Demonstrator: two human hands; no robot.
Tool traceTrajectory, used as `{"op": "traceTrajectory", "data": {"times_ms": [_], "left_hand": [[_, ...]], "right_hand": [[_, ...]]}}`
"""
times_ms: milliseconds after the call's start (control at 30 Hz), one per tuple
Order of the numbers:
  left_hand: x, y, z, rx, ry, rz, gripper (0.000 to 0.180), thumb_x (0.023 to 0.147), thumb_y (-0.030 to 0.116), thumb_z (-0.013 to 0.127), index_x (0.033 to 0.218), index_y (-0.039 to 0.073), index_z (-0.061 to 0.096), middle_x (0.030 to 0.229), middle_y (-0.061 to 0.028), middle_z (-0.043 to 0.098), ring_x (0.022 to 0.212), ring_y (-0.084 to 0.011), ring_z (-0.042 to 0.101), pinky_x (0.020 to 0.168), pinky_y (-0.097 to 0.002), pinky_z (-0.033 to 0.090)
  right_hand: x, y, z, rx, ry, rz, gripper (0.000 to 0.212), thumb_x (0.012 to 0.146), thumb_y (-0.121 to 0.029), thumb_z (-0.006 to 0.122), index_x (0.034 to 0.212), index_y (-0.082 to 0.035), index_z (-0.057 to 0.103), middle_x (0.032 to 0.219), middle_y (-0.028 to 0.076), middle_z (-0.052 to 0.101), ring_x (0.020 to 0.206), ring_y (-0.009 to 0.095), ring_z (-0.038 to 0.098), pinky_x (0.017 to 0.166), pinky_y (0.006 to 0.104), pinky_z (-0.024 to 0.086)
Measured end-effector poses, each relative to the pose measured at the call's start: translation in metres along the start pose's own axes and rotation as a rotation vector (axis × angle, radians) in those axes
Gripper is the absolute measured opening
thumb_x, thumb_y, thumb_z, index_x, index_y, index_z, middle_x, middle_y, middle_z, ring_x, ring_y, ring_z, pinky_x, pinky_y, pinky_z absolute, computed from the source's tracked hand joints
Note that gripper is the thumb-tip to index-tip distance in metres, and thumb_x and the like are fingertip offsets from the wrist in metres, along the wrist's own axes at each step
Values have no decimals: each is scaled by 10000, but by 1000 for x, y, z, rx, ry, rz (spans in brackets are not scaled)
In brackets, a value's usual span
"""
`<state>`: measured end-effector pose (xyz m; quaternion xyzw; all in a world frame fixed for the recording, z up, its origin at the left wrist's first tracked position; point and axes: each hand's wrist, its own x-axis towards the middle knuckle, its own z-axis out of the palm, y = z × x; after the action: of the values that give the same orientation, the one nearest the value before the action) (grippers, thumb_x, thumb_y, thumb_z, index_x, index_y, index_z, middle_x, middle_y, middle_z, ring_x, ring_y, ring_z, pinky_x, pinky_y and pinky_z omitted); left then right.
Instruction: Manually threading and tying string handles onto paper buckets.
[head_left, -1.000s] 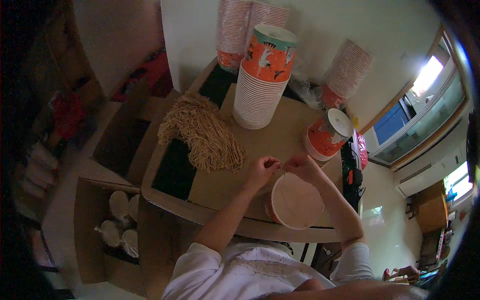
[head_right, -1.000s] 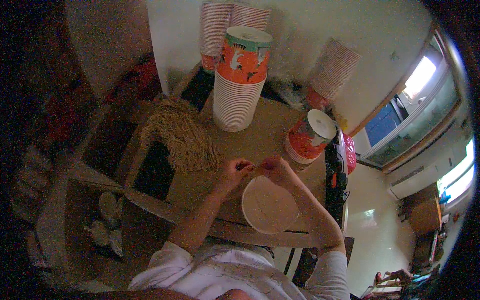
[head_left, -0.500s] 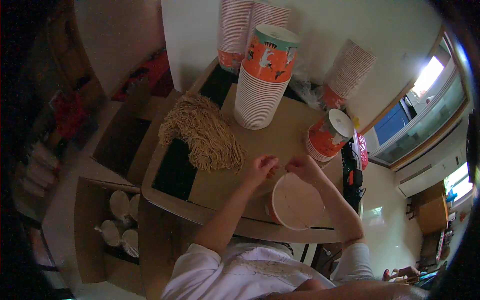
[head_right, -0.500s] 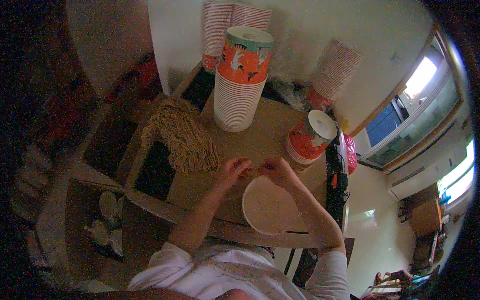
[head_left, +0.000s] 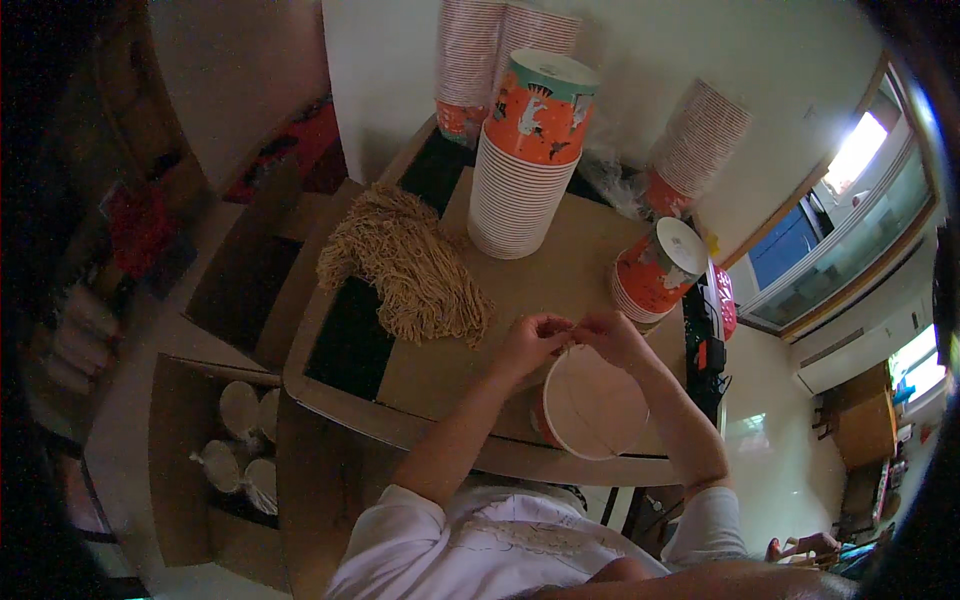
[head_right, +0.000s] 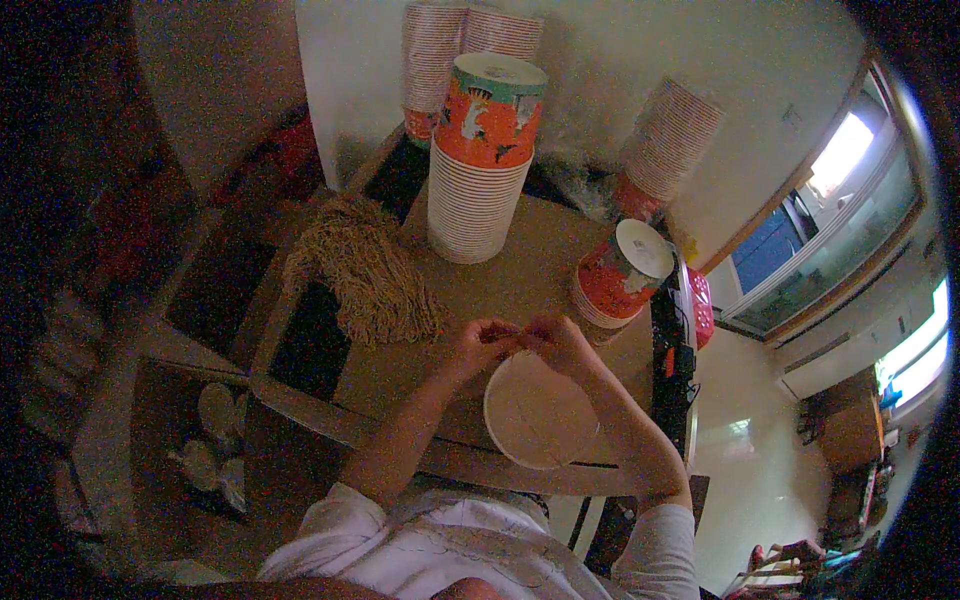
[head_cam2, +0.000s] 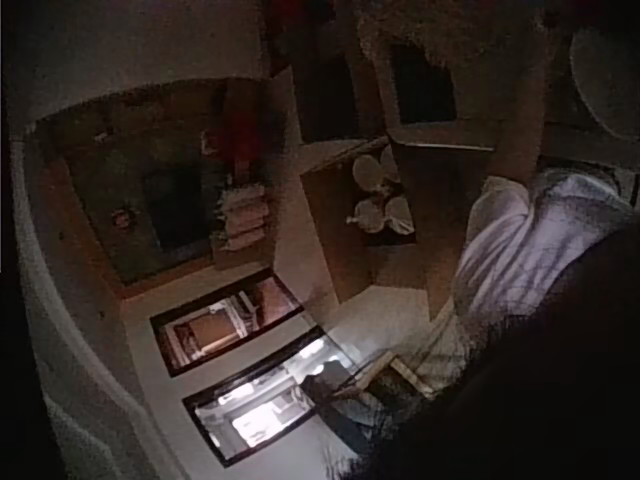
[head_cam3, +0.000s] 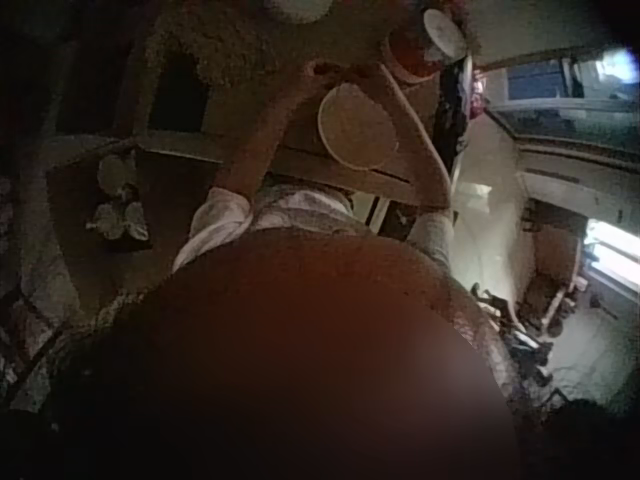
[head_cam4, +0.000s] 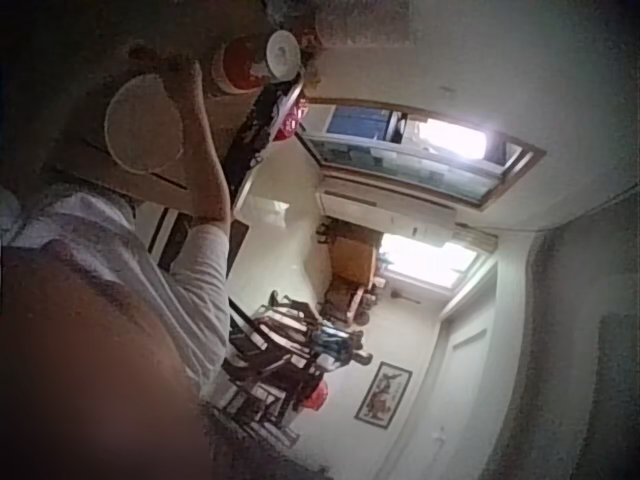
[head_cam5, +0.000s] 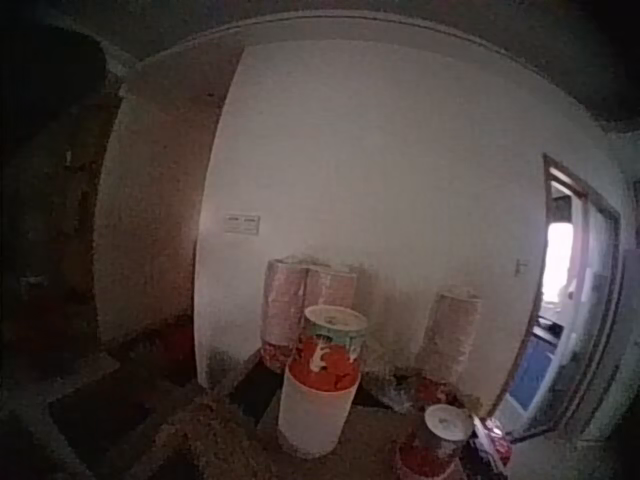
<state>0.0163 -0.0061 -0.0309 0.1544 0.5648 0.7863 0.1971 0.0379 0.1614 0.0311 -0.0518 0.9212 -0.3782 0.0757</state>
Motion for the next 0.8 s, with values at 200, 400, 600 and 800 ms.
{"op": "traceTrajectory", "data": {"times_ms": [200, 400, 600, 800], "left_hand": [[-7, 13, 3, 176, 122, -42, 142, 761, 74, 610, 892, 20, 601, 750, -17, 605, 643, -81, 549, 564, -221, 448], [-11, 8, -9, 137, 71, -53, 145, 754, 77, 608, 889, 25, 595, 748, -20, 595, 647, -83, 547, 559, -222, 448], [-11, 2, -6, 44, 101, 49, 170, 757, 71, 602, 916, 16, 583, 811, -35, 598, 695, -90, 552, 580, -228, 457], [-10, 7, -6, -91, 65, -142, 240, 782, 161, 616, 969, 17, 575, 839, -42, 602, 701, -97, 556, 599, -234, 458]], "right_hand": [[-1, 5, -2, 2, 11, 5, 137, 745, -150, 597, 748, -15, 621, 640, 27, 584, 614, 78, 529, 550, 232, 425], [-1, -5, 2, 64, -48, 38, 128, 741, -137, 599, 760, -12, 617, 649, 22, 585, 624, 69, 523, 568, 228, 430], [2, -9, 4, 125, -48, -20, 106, 742, -112, 596, 773, -12, 613, 656, 17, 583, 634, 61, 515, 582, 223, 433], [3, -12, -1, 48, -44, 31, 76, 738, -86, 593, 755, -14, 610, 653, 28, 582, 640, 65, 520, 579, 227, 434]]}}
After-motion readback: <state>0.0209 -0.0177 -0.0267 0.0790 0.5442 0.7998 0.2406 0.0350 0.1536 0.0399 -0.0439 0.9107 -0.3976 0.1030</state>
